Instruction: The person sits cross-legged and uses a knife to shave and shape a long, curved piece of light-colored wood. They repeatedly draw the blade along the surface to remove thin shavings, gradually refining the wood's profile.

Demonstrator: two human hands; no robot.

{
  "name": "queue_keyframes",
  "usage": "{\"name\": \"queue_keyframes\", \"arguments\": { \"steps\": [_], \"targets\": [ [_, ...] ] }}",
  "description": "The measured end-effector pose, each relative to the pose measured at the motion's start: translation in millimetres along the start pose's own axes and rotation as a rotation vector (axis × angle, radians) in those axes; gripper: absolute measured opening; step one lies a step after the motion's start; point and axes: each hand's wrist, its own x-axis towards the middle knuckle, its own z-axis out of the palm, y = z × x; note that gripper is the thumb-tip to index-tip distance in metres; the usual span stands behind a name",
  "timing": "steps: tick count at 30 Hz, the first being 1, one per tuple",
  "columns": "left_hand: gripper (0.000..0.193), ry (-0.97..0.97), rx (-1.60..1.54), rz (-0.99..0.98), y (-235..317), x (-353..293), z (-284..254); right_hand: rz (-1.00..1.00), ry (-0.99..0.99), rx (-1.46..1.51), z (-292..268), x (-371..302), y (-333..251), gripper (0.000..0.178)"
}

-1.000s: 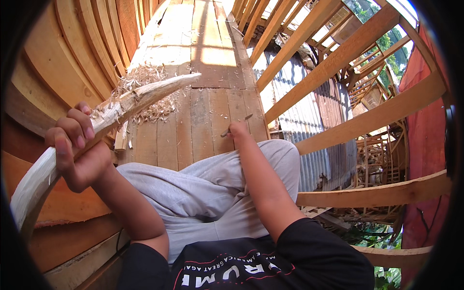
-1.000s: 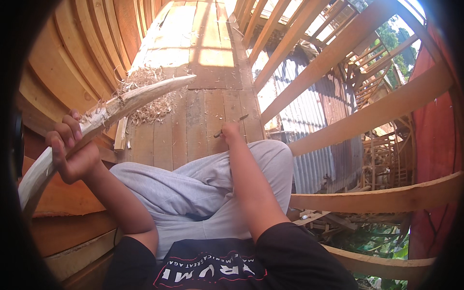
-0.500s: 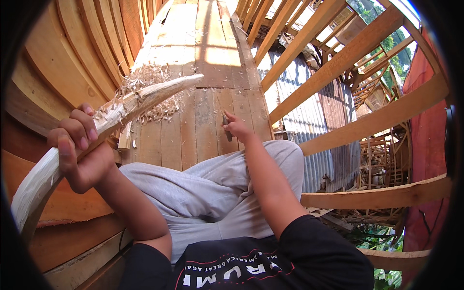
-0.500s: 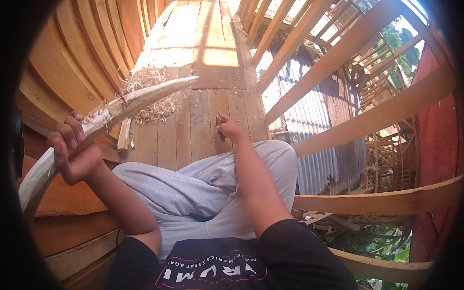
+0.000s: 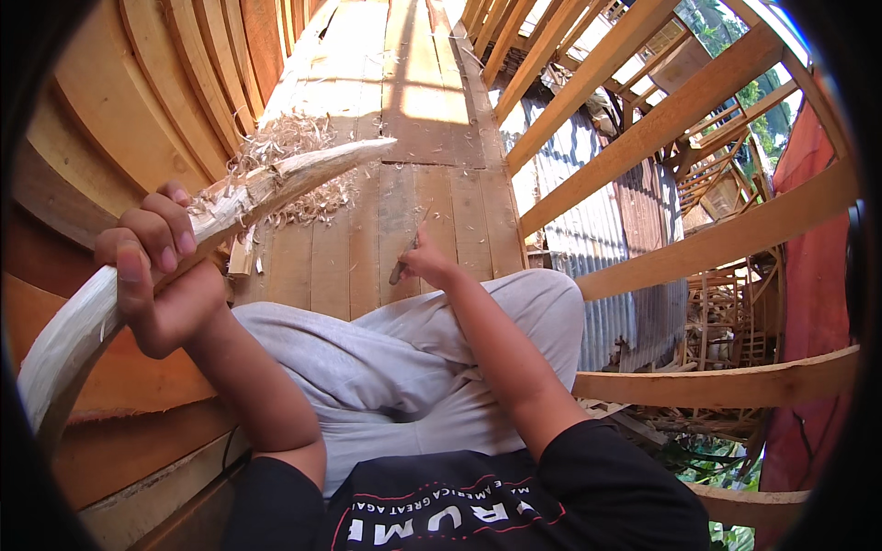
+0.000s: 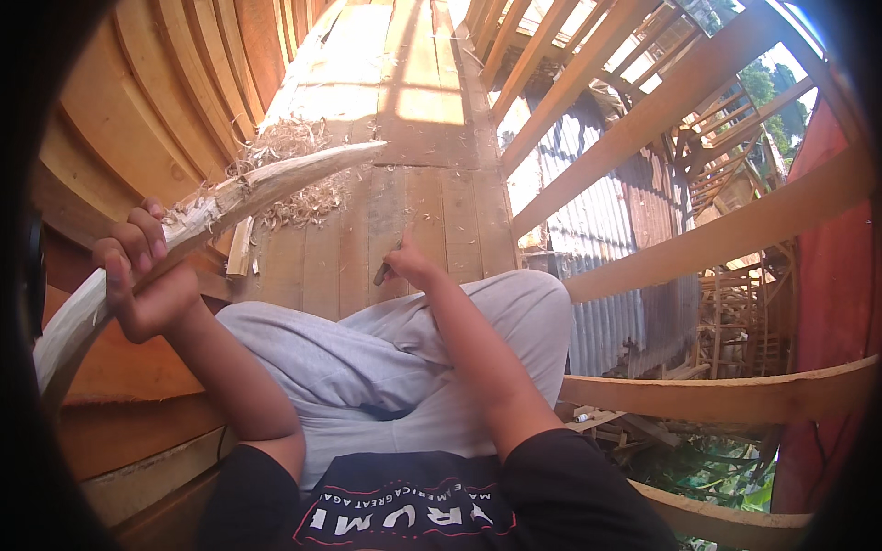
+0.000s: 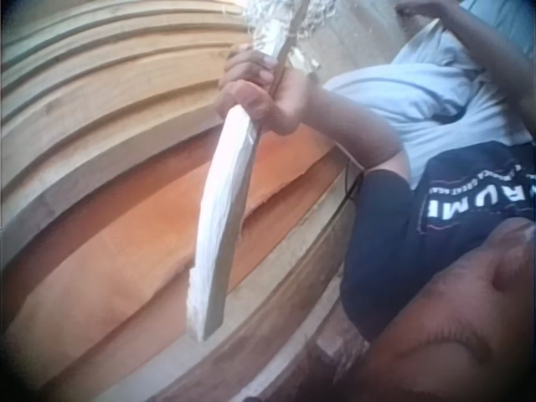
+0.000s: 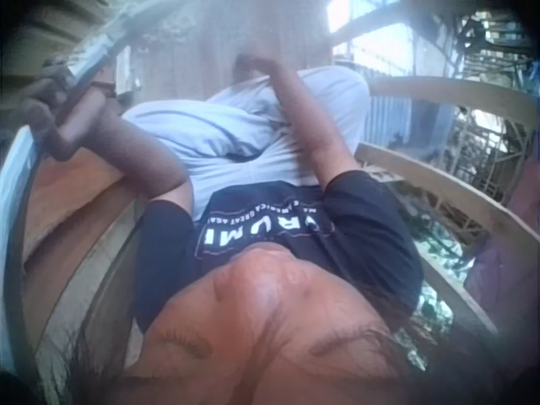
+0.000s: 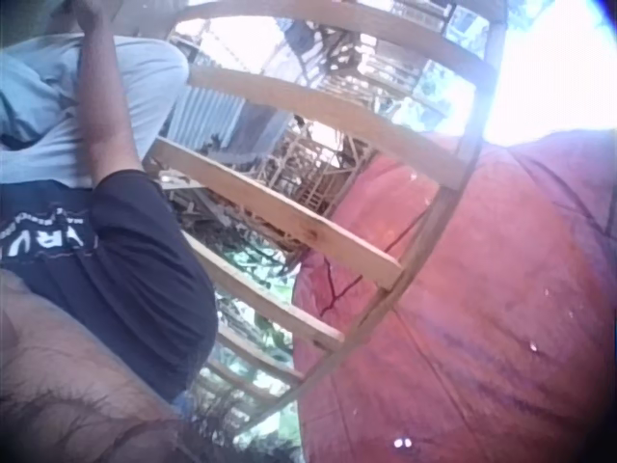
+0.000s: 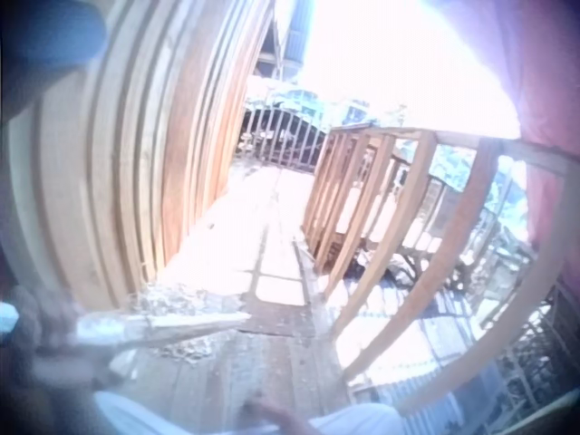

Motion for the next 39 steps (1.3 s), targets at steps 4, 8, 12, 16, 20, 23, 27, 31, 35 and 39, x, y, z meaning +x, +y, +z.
{"name": "queue_keyframes", "arguments": {
  "steps": [4, 8, 12, 16, 20, 23, 27, 31, 35, 39],
  "targets": [
    [0.022, -0.018, -0.035, -0.011, 0.7, 1.7, 3.1, 0.268, 0.674, 0.108, -9.4, 24.0, -1.3, 0.084],
    [0.023, -0.013, -0.087, -0.034, -3.3, 0.4, 11.1, 0.346, -0.070, -1.109, -52.7, 53.0, 14.6, 0.089],
    [0.020, -0.020, -0.009, 0.003, 0.0, -1.5, -3.1, 0.037, -0.070, -0.216, -3.4, 11.6, 1.8, 0.086],
    [0.019, -0.036, -0.048, 0.014, -2.0, -1.0, 4.8, -0.083, 0.367, -0.332, -0.7, 17.3, 6.1, 0.082],
    [0.019, -0.018, -0.034, 0.011, 1.2, 0.8, 1.1, 0.086, 0.135, -0.609, -19.7, 18.7, 11.5, 0.068],
    [0.019, 0.000, -0.003, 0.009, -0.6, 2.4, -3.1, 0.000, -0.186, -0.435, -6.3, 11.2, 5.5, 0.059],
    [0.019, 0.005, -0.003, -0.006, -3.0, 3.0, 1.4, -0.157, 0.003, -0.118, -2.6, 17.2, 2.9, 0.048],
    [0.019, -0.004, 0.004, 0.003, -0.9, 1.0, 0.6, -0.127, 0.495, -0.401, -16.8, 29.6, 6.7, 0.053],
    [0.019, -0.010, 0.020, 0.006, -1.2, 0.3, -5.8, -0.133, -0.063, -0.437, -37.6, 29.7, 2.4, 0.064],
    [0.020, 0.033, 0.025, 0.019, -4.1, -1.8, -7.1, -0.222, 0.297, -0.089, -47.1, 51.3, 4.0, 0.066]
  ]
}}
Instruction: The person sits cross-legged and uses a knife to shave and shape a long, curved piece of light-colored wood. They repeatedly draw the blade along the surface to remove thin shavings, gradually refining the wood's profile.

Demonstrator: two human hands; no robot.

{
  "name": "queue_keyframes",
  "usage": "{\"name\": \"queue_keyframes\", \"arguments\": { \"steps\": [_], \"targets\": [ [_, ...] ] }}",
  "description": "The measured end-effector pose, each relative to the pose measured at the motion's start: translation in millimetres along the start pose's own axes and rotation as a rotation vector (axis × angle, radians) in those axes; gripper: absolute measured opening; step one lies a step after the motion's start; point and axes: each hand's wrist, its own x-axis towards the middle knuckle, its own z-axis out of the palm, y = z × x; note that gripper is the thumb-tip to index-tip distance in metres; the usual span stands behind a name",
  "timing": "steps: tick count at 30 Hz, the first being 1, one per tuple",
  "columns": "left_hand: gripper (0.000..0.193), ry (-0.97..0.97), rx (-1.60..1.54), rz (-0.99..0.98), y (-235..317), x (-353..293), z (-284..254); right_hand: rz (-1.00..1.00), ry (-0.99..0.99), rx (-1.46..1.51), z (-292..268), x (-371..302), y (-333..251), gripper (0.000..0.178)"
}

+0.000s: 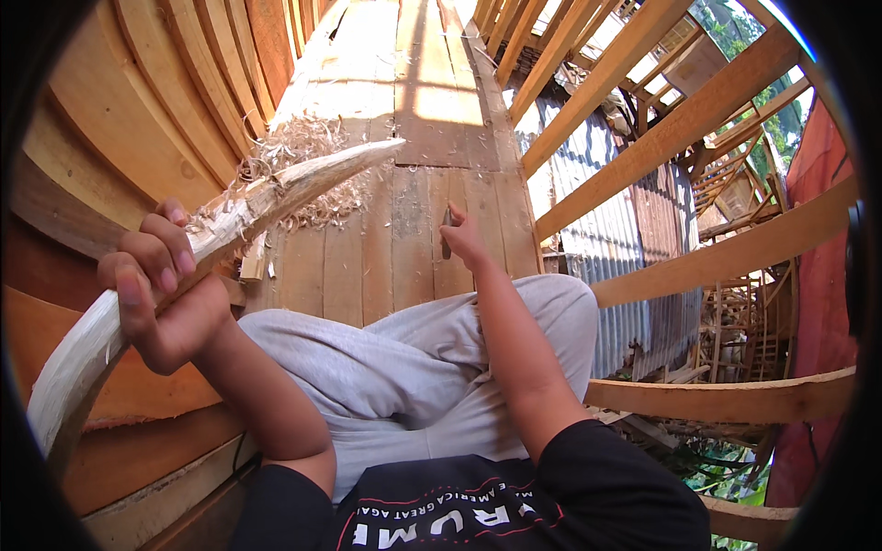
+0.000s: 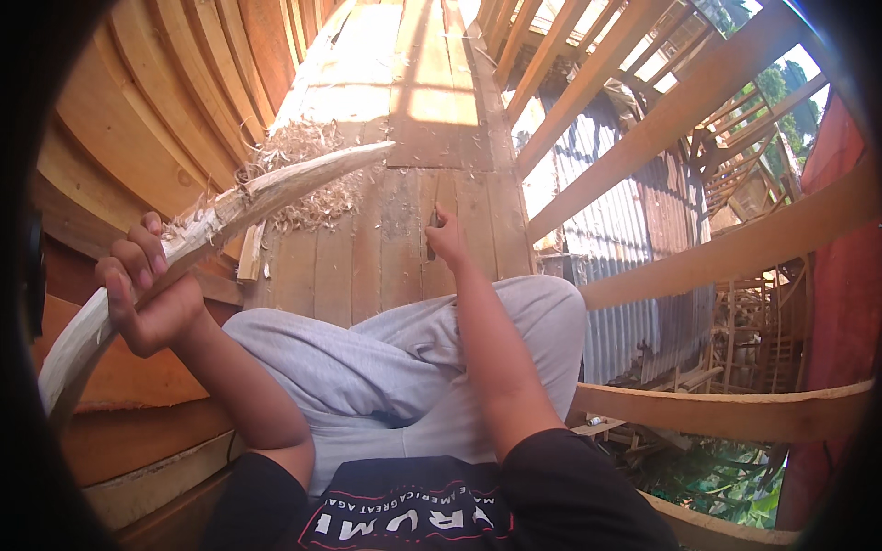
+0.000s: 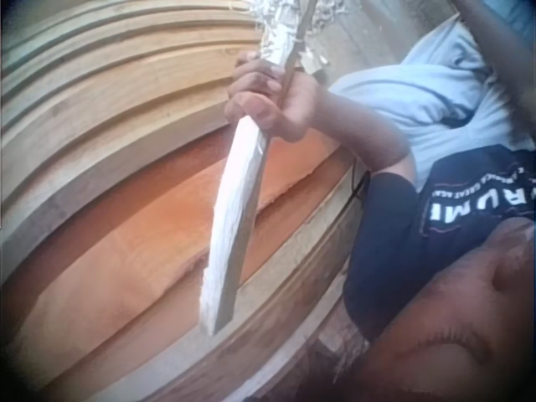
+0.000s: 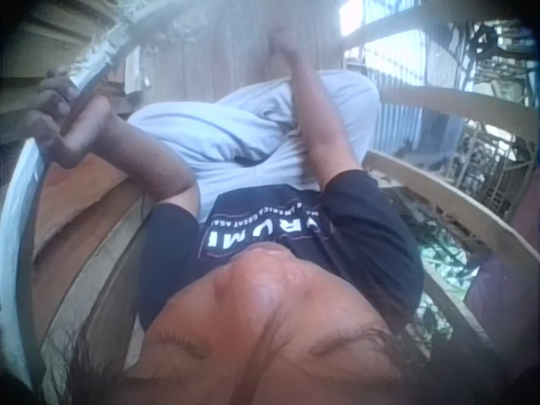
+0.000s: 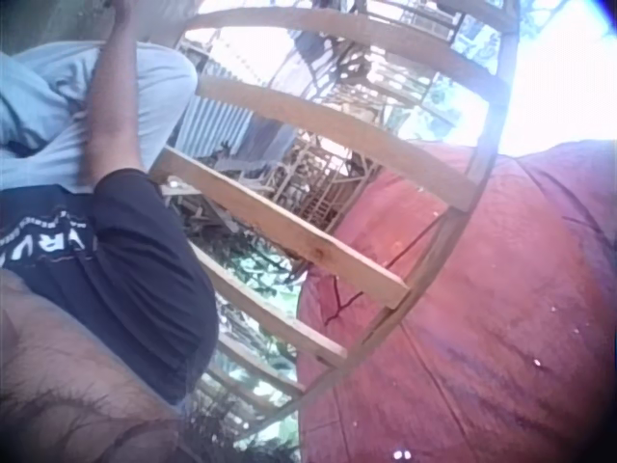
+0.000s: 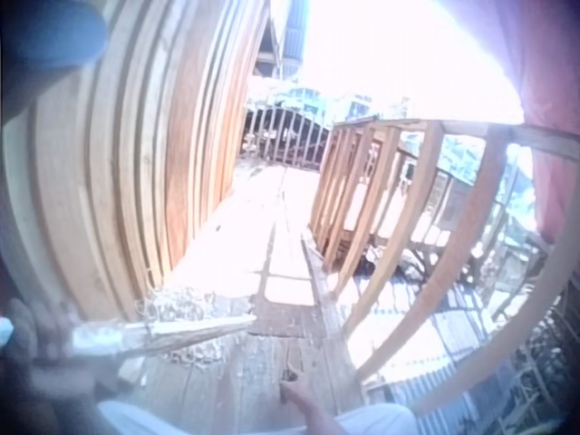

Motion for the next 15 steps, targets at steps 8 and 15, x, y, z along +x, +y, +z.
{"name": "queue_keyframes", "arguments": {
  "steps": [8, 15],
  "targets": [
    [0.022, 0.058, -0.015, 0.026, 0.4, 4.0, -7.1, 0.196, 0.250, -0.034, -45.1, 45.4, 10.6, 0.061],
    [0.023, 0.079, 0.000, 0.034, -4.1, 3.8, -14.1, 0.005, 0.154, 0.206, -9.3, 45.1, -15.1, 0.052]
  ]
}}
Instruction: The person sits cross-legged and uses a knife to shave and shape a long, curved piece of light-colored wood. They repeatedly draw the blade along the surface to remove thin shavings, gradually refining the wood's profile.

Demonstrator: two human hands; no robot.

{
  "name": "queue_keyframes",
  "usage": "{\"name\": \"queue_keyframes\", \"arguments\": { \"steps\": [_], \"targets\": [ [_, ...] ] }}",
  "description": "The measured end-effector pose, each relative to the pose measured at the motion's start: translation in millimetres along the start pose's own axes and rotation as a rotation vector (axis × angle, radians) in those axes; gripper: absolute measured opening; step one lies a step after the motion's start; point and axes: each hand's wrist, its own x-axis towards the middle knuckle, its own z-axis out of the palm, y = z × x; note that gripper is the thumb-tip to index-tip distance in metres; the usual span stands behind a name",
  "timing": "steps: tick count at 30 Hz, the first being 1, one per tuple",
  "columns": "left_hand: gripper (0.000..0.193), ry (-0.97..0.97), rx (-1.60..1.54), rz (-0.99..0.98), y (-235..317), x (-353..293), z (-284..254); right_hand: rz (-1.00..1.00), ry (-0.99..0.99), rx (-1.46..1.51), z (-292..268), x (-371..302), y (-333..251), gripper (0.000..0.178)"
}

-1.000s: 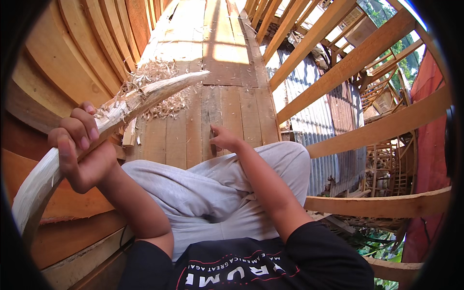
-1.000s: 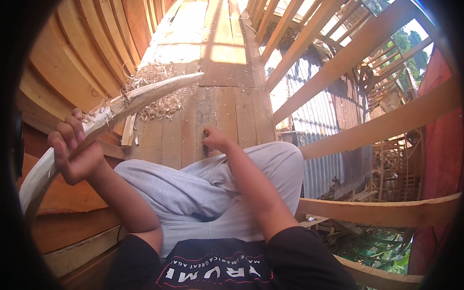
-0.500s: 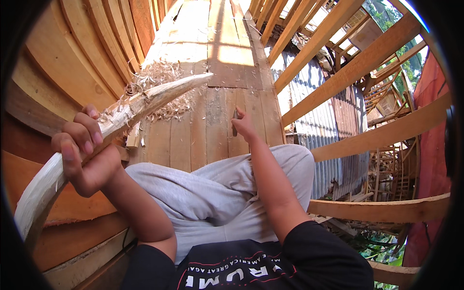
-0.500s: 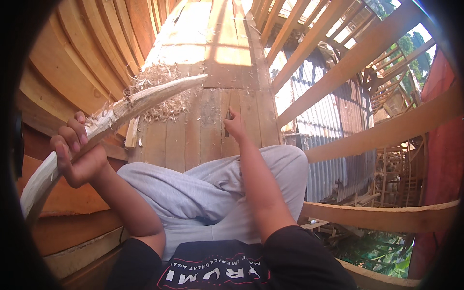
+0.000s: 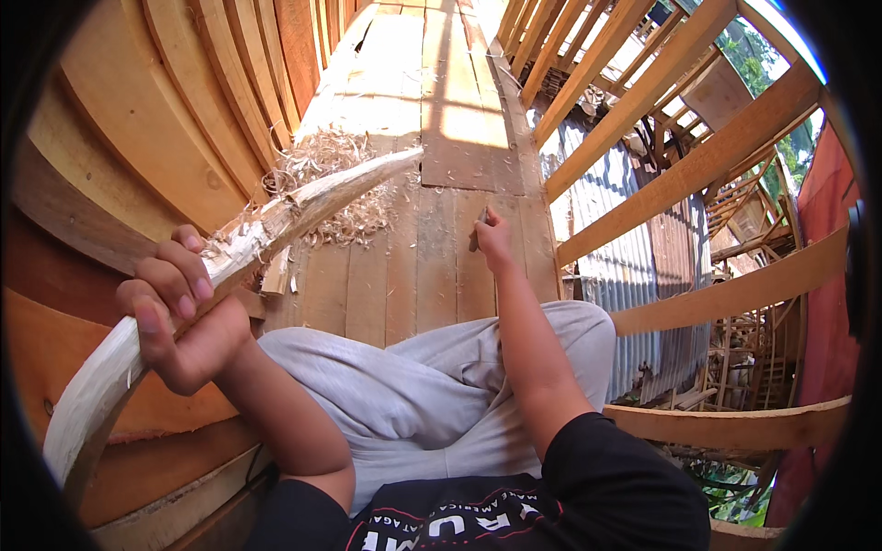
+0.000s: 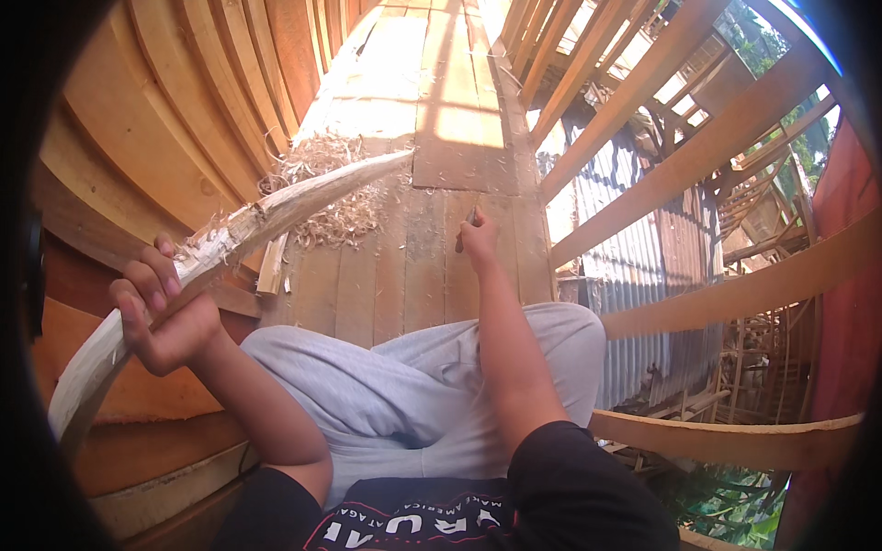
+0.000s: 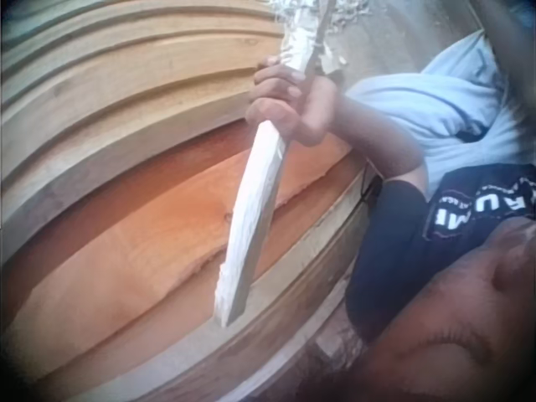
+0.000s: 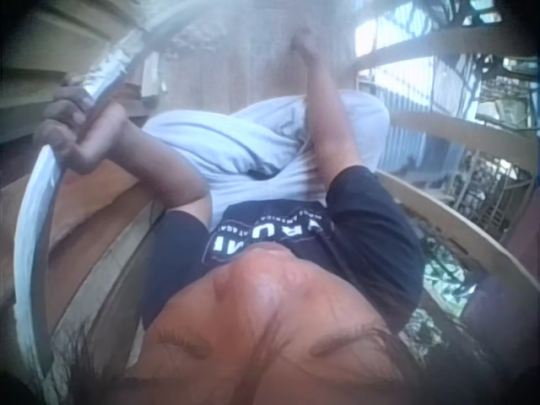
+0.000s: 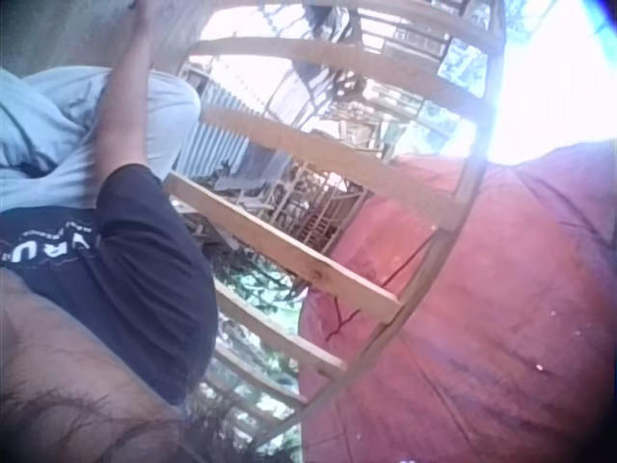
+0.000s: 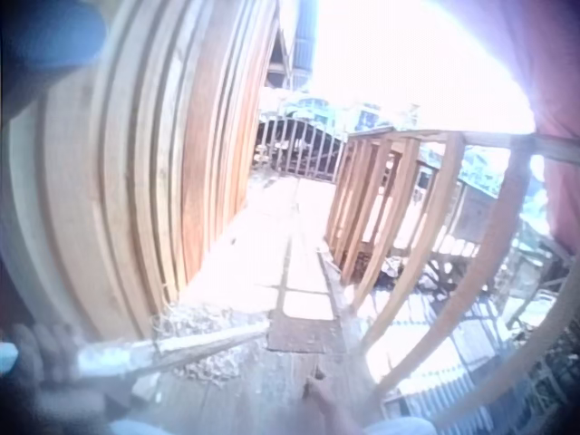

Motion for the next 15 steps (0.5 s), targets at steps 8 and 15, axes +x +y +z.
{"name": "queue_keyframes", "arguments": {
  "steps": [8, 15],
  "targets": [
    [0.021, 0.039, 0.045, -0.004, -3.3, 0.6, -4.9, -0.023, -0.566, -0.159, 28.1, -18.5, -0.1, 0.050],
    [0.020, 0.043, 0.032, -0.002, -5.7, 3.9, -1.3, 0.114, -0.103, -0.341, -0.3, 25.7, -24.4, 0.061]
  ]
}}
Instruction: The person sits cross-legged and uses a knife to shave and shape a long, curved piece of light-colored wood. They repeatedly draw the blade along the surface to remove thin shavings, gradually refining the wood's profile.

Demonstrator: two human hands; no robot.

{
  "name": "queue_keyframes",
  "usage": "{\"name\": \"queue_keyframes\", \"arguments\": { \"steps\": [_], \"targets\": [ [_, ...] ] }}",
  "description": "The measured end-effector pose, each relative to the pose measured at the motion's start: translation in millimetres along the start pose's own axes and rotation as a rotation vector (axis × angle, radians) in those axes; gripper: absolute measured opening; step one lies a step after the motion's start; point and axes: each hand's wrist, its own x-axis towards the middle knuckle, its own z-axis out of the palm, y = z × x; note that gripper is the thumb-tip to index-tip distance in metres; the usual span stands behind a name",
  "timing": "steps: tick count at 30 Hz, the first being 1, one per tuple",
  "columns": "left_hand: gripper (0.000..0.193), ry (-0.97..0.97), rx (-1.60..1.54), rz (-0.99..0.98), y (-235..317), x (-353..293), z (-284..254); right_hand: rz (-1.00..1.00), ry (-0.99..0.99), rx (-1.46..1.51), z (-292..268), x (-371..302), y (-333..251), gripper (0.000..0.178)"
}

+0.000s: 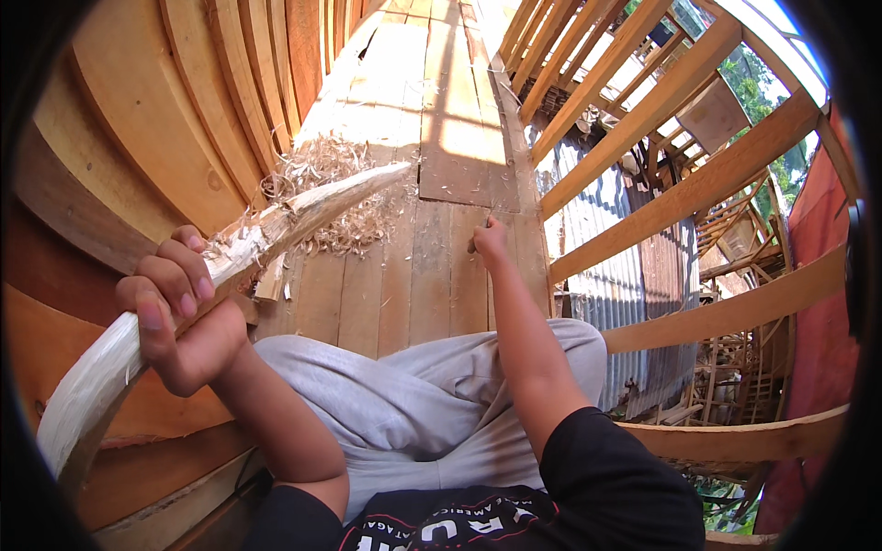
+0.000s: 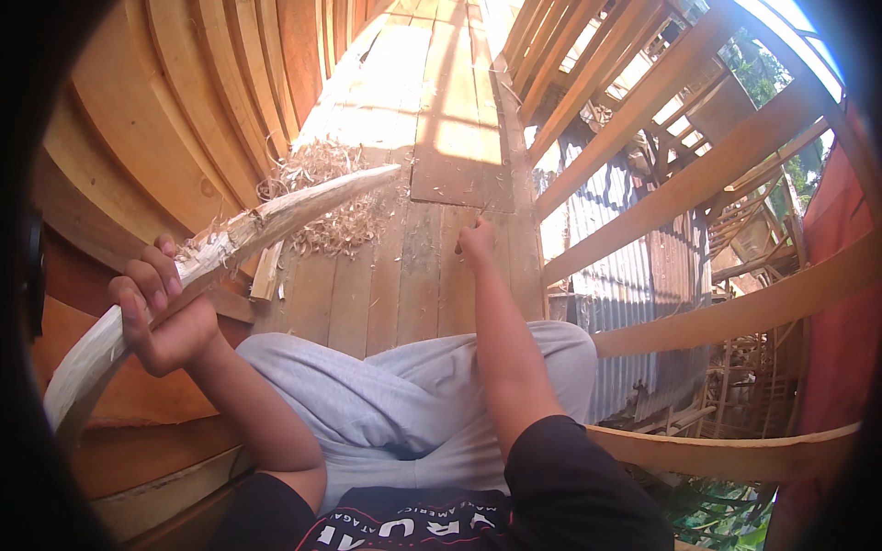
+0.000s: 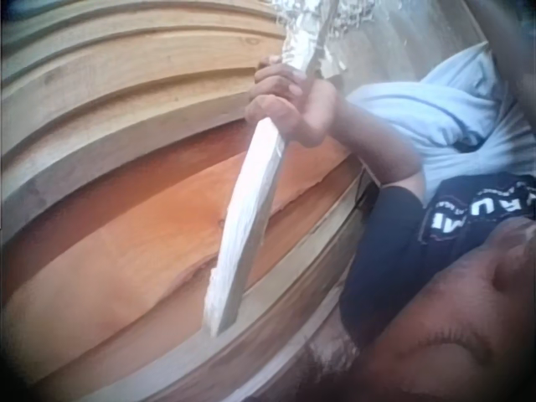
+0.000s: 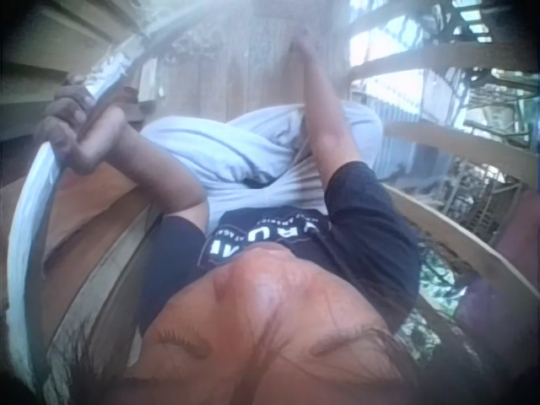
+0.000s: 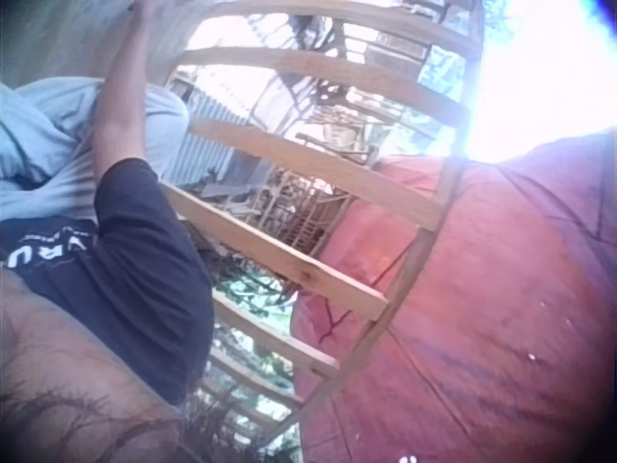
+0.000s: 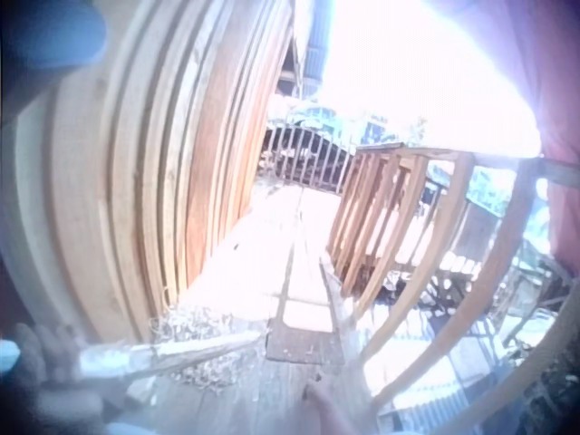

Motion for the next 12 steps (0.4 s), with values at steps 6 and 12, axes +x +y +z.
{"name": "queue_keyframes", "arguments": {
  "steps": [6, 12],
  "targets": [
    [0.023, 0.025, 0.036, -0.004, 4.4, -0.8, -9.8, -0.263, -0.330, 0.169, 10.5, 11.8, -6.5, 0.044],
    [0.024, 0.046, 0.023, 0.005, 0.1, -0.9, -16.2, -0.026, 0.085, -0.465, 5.1, 80.2, 37.2, 0.057]
  ]
}}
